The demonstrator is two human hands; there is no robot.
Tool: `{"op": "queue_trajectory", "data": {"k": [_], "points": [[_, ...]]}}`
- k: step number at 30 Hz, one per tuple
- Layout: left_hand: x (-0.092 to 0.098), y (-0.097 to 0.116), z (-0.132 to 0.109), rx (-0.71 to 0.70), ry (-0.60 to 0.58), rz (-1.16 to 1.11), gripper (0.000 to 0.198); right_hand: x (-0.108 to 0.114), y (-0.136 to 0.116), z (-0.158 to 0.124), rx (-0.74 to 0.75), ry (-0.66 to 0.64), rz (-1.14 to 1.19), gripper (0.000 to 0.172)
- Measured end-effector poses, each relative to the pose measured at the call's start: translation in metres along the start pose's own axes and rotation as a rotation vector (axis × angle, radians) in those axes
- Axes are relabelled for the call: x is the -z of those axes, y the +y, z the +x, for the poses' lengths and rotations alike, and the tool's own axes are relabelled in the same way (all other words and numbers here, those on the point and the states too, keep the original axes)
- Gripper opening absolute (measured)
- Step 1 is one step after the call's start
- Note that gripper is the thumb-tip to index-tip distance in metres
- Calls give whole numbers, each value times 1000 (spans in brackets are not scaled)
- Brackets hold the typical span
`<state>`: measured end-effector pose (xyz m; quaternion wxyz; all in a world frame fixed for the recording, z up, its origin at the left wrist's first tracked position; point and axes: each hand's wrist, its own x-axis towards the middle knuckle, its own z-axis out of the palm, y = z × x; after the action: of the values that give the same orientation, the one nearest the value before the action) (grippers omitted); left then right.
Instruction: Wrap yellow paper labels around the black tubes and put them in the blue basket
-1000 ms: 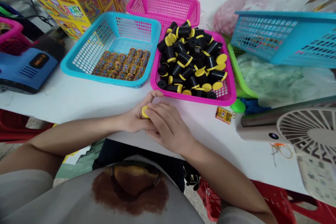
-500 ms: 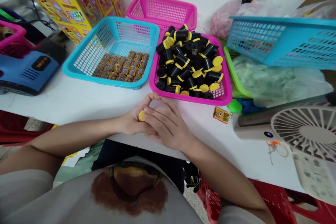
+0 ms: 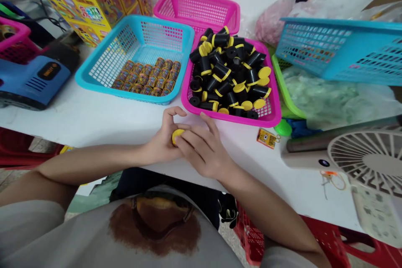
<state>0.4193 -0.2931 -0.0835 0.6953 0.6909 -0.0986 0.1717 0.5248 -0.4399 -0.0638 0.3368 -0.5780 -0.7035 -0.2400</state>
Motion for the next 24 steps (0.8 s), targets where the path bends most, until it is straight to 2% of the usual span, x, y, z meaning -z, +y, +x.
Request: {"op": "queue_trajectory", "data": {"k": [4,6,9,11,13,15,18,24], "points": [[-1,-1,0,-65,2,51,60,-3,3,0,69,29,-3,22],[1,-2,3,-152,9,107,58,-1,7,1,27,46,51,27],[8,-9,8,-367,30,309,59,9,14,4,-204,7,240,48],[14,-17,12,-498,50,455,59,17,18,7,-356,-52,374,40],[21,-25,15,-611,78,540,58,21,18,11,-422,-113,425,27],[27,-30,17,-669,80,551,63,21,16,14,-467,-184,429,21],[32,-29,16,-561,-21,483,60,16,14,13,-556,-235,553,25],[32,-15,11,-263,-149,356,26,17,11,14,-648,-176,730,12]]}}
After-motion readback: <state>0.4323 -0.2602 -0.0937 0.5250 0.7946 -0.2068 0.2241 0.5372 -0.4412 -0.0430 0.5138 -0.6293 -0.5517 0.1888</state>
